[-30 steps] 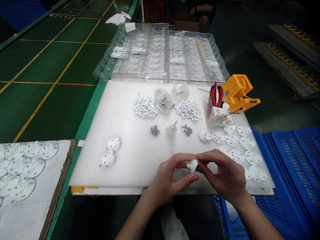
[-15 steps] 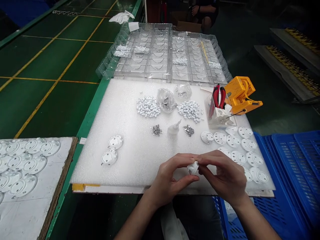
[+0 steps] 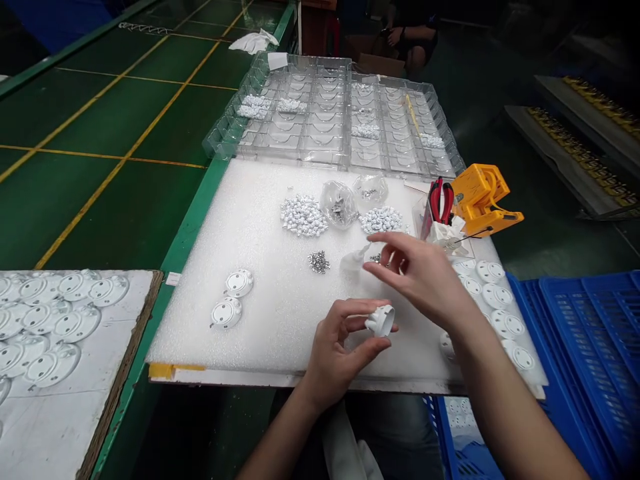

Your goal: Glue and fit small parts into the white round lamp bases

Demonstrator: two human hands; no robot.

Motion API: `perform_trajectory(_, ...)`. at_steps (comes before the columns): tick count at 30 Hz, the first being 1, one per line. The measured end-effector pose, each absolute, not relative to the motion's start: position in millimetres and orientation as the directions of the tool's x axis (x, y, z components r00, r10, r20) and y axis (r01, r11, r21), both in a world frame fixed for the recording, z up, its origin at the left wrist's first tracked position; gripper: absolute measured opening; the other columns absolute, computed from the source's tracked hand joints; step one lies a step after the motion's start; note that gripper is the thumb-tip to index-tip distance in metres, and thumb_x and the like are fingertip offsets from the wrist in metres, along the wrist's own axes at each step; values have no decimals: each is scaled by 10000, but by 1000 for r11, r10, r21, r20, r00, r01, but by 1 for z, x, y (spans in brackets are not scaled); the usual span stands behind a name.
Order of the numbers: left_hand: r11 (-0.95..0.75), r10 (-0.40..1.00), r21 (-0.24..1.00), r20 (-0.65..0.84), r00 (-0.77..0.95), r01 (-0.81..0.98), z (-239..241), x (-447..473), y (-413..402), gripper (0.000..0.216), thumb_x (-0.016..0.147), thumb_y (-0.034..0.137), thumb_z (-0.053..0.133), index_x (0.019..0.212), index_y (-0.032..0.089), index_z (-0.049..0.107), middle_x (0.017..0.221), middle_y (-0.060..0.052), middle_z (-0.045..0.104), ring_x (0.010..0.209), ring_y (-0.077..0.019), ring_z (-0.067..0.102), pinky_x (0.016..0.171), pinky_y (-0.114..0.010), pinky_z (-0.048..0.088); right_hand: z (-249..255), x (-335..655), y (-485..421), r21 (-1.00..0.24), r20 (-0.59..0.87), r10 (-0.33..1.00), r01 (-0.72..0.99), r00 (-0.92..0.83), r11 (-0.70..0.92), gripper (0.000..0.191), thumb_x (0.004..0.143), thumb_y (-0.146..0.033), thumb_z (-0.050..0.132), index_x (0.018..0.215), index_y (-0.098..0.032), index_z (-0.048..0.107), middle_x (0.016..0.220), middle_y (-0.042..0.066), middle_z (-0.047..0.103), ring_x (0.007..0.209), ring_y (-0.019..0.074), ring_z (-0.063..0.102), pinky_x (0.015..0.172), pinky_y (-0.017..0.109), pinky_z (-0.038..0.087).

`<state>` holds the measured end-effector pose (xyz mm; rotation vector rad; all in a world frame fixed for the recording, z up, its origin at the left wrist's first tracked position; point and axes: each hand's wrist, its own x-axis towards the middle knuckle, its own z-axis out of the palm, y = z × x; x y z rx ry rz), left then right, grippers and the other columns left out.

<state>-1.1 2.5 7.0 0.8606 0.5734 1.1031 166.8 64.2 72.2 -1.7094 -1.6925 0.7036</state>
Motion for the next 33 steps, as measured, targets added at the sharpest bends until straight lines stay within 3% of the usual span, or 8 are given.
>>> perform_trajectory(5, 269, 928, 754, -36, 371, -599, 8, -2, 6, 252, 857, 168, 813, 1057, 249, 684, 1194, -35, 782, 966, -228, 802, 898, -382, 632, 80, 154, 83, -838, 4, 1000, 546, 1, 3, 166, 776, -334, 780, 835, -183, 745, 550, -48, 513, 530, 117, 468, 555, 278, 377)
perform_trajectory(8, 327, 925, 669, -81, 372, -667, 14, -3, 8, 241, 844, 218, 837, 1016, 229, 668, 1131, -30, 806, 871, -211, 816, 856, -335, 629, 93, 159, 73, -983, -46, 996, 174, 76, -59, 238, 735, -433, 801, 780, -216, 714, 627, -25, 562, 565, 121, 486, 532, 264, 402)
perform_trajectory(11, 426, 900, 511, -153, 409, -746, 25, -4, 4, 275, 849, 298, 840, 1017, 223, 634, 1084, -35, 819, 798, -191, 817, 810, -299, 629, 98, 169, 58, -977, -129, 980, -190, 149, -100, 298, 754, -541, 771, 803, -251, 720, 802, 30, 690, 676, 170, 591, 551, 283, 471)
perform_trajectory(13, 518, 856, 347, -195, 480, -782, 31, -2, -3, 324, 834, 349, 852, 1015, 224, 614, 1072, -36, 822, 772, -176, 812, 763, -272, 631, 94, 175, 47, -955, -164, 972, -276, 170, -113, 336, 772, -589, 777, 847, -267, 722, 796, 35, 708, 645, 175, 592, 508, 280, 452)
perform_trajectory(18, 613, 756, 133, -388, 528, -779, 32, 8, -14, 369, 811, 384, 869, 1000, 207, 607, 1061, -32, 813, 764, -138, 800, 739, -213, 620, 75, 180, 31, -950, -176, 943, -298, 283, -88, 402, 739, -595, 847, 800, -238, 673, 514, -58, 459, 462, 90, 342, 433, 227, 268)
perform_trajectory(23, 626, 735, 191, -468, 491, -756, 28, 15, -11, 443, 753, 368, 913, 985, 195, 577, 1049, -43, 801, 763, -159, 798, 742, -234, 613, 67, 175, 27, -981, -116, 877, -195, 467, -26, 514, 728, -688, 808, 682, -218, 603, 550, -54, 386, 528, 105, 307, 496, 259, 268)
perform_trajectory(27, 633, 728, 207, -487, 483, -746, 30, 16, -9, 448, 759, 373, 907, 984, 200, 560, 1015, -22, 795, 769, -155, 794, 759, -238, 602, 64, 176, 20, -999, 4, 865, -43, 502, 29, 548, 738, -608, 831, 585, -225, 470, 605, -39, 368, 585, 131, 356, 545, 294, 297)
perform_trajectory(33, 638, 722, 229, -512, 466, -736, 30, 17, -10, 478, 748, 384, 912, 1002, 210, 546, 985, -11, 787, 775, -167, 791, 774, -258, 591, 53, 181, 4, -980, 40, 848, 188, 529, -71, 475, 808, -606, 767, 635, -234, 527, 588, -34, 413, 559, 146, 400, 538, 318, 298)
